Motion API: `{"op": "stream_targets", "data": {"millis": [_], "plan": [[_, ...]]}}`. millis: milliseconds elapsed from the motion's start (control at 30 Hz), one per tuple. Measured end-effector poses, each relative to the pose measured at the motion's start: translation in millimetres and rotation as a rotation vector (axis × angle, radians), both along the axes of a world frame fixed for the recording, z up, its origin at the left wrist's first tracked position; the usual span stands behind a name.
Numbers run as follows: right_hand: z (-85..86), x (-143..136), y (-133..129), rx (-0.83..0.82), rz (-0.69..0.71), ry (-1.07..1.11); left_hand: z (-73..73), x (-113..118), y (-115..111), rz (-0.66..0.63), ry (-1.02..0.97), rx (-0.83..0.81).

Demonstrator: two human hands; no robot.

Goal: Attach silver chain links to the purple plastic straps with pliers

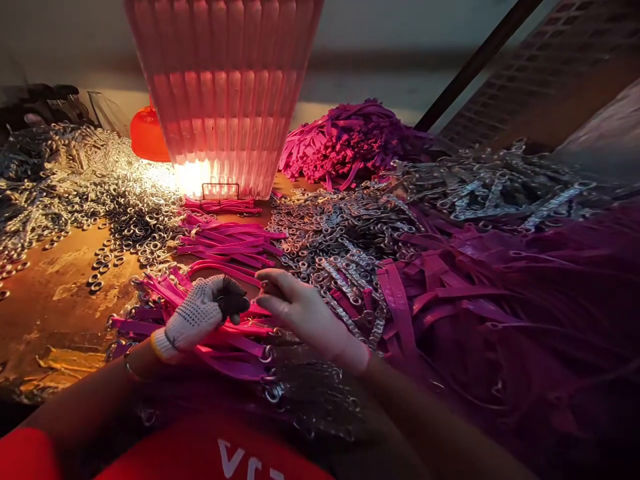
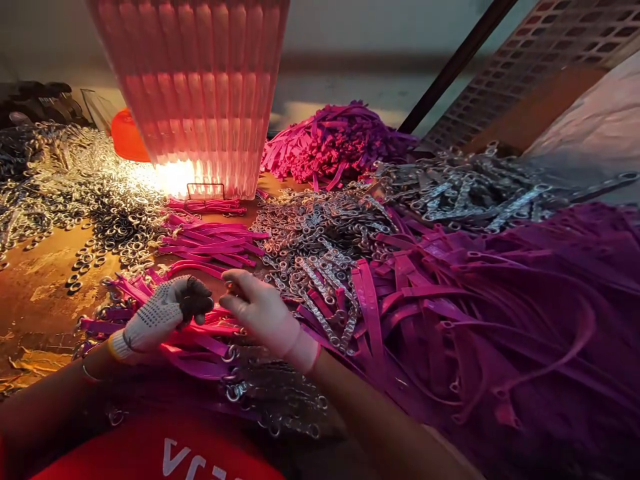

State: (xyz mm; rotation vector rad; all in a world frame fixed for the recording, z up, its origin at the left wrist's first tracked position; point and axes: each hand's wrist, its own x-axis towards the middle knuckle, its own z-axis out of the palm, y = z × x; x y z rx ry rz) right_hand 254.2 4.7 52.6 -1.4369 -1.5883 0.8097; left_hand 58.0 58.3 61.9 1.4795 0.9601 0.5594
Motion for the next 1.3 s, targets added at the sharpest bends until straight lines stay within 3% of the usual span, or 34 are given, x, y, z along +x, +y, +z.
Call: {"op": "stream_targets", "data": {"millis": [167,333,533,667,800,900,1000,1133,1200,1300], "plan": [[-5.0,-17.1,-16.3,0.088,-0.041,-0.054,1.4,-4.5,-8.6,-0.018,-0.057,-0.076],[-13.1,-20.1,-22.3,0.168,-0.013,-0.169,9.4,-6.7,-14.2,0.003,-0.022,-0.028],[-4.3,-28.3,-28.3,0.155,0.047,-0.174,9.9,-5.5,-13.5,-0.022,-0.04,0.013],[0.8,-22.1,-29.3,0.189,0.026,-0.053,10.0,-2.7,-12.9,-0.053,-0.147,-0.178],[-5.0,-16.8,-27.0,0.226,0.137,-0.034,6.6,4.2,-15.6,-0.086,-0.258,-0.352],[-12.8,-17.1,-25.7,0.269,0.115,-0.063,-0.9,7.9,-17.4,-0.056,-0.218,-0.282],[-14.2,-18.6,-27.3,0.226,0.025,-0.262,-4.7,7.2,-18.5,0.004,-0.164,-0.106],[-7.4,-22.2,-32.9,0.161,0.013,-0.629,0.8,3.4,-21.4,-0.128,-0.059,-0.005],[-5.4,-24.5,-35.6,0.178,0.016,-0.694,4.2,3.2,-22.9,-0.187,0.013,0.042],[-4.4,-27.6,-37.4,0.217,-0.025,-0.666,8.0,8.0,-22.3,-0.153,0.0,0.041]]}}
